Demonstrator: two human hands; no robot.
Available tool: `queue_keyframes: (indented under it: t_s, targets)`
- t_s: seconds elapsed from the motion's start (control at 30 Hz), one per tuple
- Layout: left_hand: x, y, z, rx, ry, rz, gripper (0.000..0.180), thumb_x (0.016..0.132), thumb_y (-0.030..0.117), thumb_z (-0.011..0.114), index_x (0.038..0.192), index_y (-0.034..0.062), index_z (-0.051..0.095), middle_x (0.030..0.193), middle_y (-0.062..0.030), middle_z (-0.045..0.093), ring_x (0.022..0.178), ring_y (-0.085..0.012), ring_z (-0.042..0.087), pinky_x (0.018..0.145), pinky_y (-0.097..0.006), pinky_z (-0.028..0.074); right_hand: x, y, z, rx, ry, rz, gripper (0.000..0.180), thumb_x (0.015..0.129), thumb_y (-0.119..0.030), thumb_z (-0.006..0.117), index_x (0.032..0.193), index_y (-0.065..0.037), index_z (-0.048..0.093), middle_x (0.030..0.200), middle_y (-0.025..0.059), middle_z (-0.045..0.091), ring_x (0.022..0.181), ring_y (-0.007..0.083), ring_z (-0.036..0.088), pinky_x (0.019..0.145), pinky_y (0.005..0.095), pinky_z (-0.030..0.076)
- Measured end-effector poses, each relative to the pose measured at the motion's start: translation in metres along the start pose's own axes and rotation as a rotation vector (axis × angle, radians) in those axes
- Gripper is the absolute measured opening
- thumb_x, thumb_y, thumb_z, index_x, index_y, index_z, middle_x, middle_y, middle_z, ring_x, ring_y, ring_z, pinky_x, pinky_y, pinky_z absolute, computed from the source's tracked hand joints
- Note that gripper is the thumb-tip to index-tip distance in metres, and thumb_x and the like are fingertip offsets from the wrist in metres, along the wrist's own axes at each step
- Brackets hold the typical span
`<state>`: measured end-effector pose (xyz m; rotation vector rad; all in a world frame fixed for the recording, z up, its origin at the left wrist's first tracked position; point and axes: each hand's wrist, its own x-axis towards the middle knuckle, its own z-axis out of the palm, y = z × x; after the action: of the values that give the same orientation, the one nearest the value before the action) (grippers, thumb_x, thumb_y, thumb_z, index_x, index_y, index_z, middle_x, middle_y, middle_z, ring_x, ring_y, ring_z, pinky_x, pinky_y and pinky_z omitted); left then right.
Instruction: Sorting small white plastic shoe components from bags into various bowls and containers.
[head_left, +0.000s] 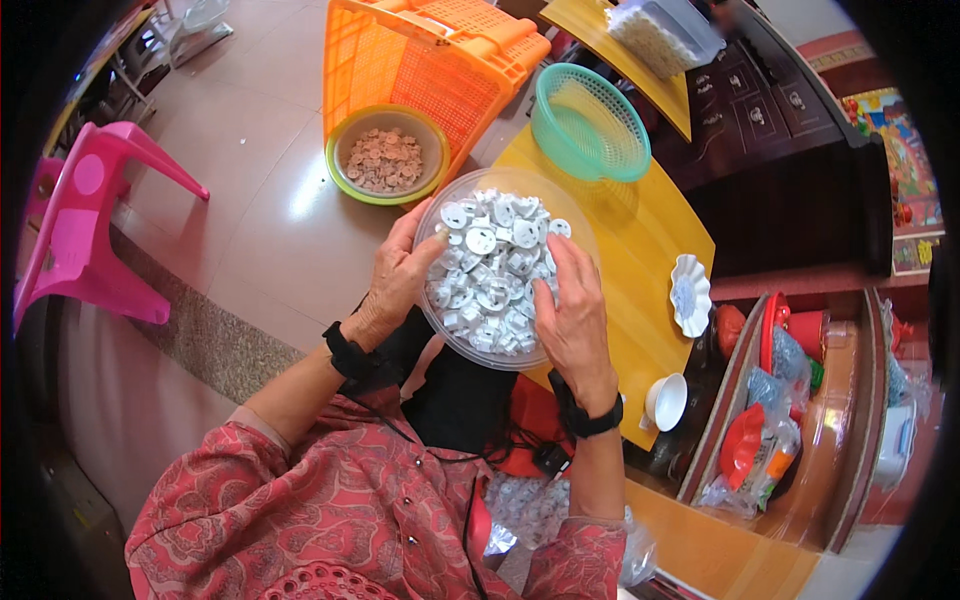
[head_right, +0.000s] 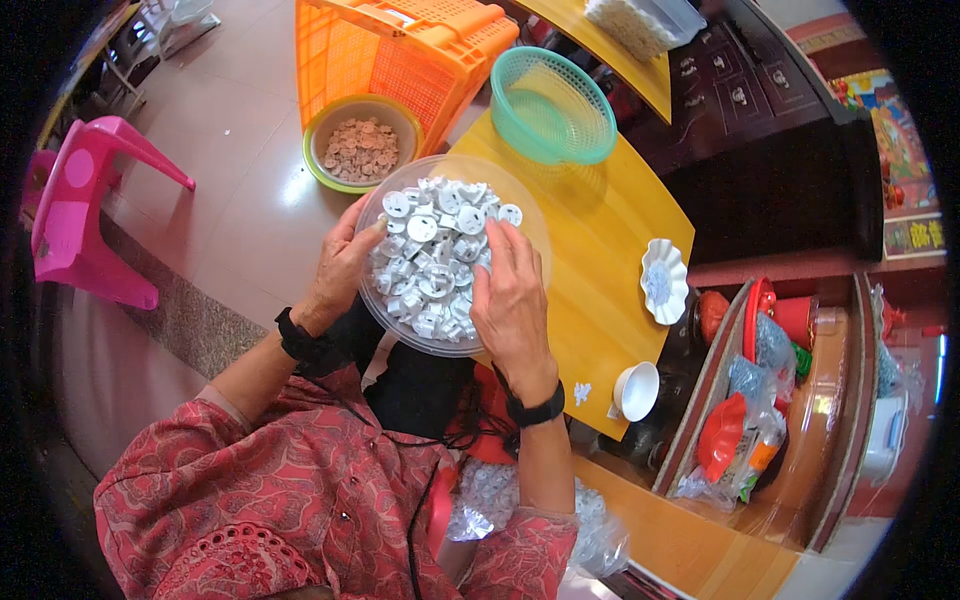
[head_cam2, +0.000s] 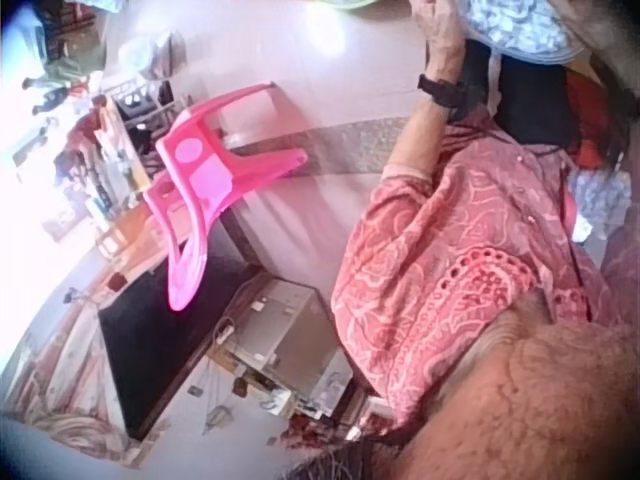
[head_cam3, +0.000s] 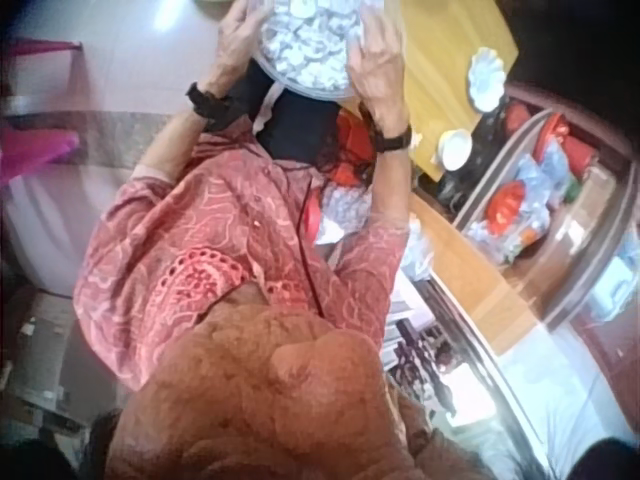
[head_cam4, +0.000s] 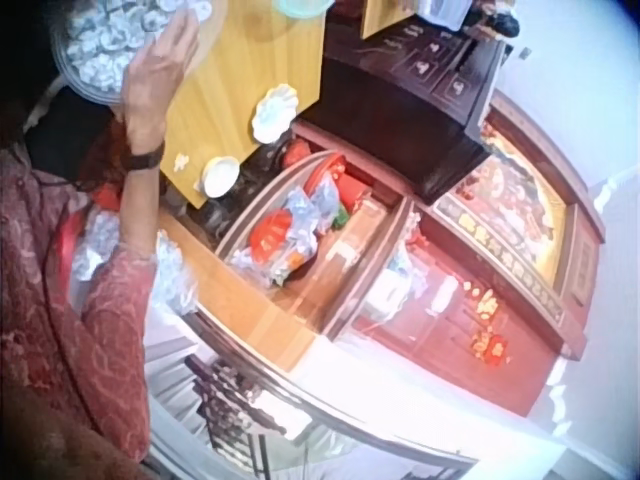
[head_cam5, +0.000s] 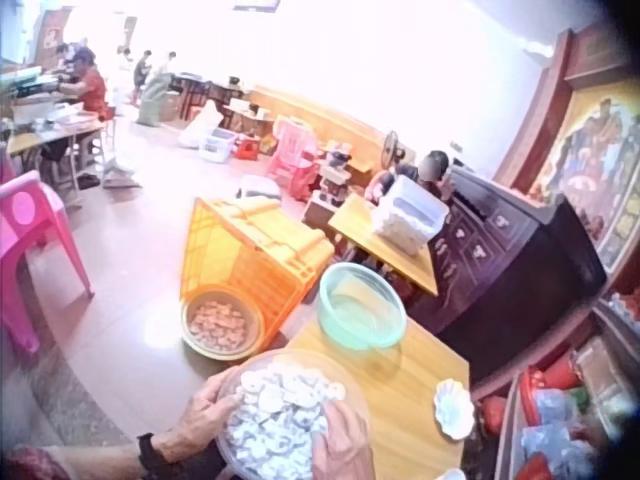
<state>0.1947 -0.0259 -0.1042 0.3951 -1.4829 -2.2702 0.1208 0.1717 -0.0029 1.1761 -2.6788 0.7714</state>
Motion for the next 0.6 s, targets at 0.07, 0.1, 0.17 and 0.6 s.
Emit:
queue_keyframes:
  t_s: [0.07,0.1,0.17,0.6]
  targets:
    - [-0.002,0.001,0.001,-0.073,-0.027,-0.048,0.057,0.096,0.018,0.059,0.145,-0.0051,0.042,0.136,-0.012,0.054,0.123,-0.0164,0.052,0.106,-0.031,0.041,0.013,0.005,0.008,-0.061,-0.045,-0.028,0.052,0.084,0.0,0.063,0.135,0.002,0.05,0.133,0.0228,0.052,0.12,0.041,0.051,0.103,0.0459,0.041]
    - [-0.003,0.001,0.001,-0.139,-0.063,-0.099,0.059,0.095,0.019,0.06,0.146,-0.005,0.041,0.137,-0.0123,0.054,0.124,-0.0168,0.051,0.107,-0.031,0.039,0.017,0.007,0.011,-0.119,-0.084,-0.046,0.056,0.084,-0.001,0.063,0.137,0.003,0.047,0.136,0.0231,0.05,0.122,0.0414,0.048,0.105,0.0459,0.039]
    - [-0.005,0.005,0.003,-0.113,-0.072,-0.092,0.058,0.096,0.02,0.059,0.145,-0.0049,0.042,0.138,-0.0126,0.053,0.125,-0.0173,0.051,0.107,-0.031,0.039,0.018,0.017,0.018,-0.138,-0.096,-0.083,0.056,0.083,-0.003,0.065,0.136,0.001,0.048,0.134,0.0222,0.05,0.119,0.041,0.049,0.103,0.0455,0.04]
    - [-0.005,0.003,-0.005,0.032,-0.126,-0.103,0.052,0.1,0.028,0.054,0.141,-0.0038,0.047,0.131,-0.0088,0.058,0.119,-0.0145,0.053,0.103,-0.031,0.041,0.022,0.023,0.001,0.243,-0.191,0.159,0.035,0.075,-0.011,0.076,0.108,-0.004,0.065,0.097,0.0117,0.065,0.092,0.0306,0.06,0.081,0.0402,0.048]
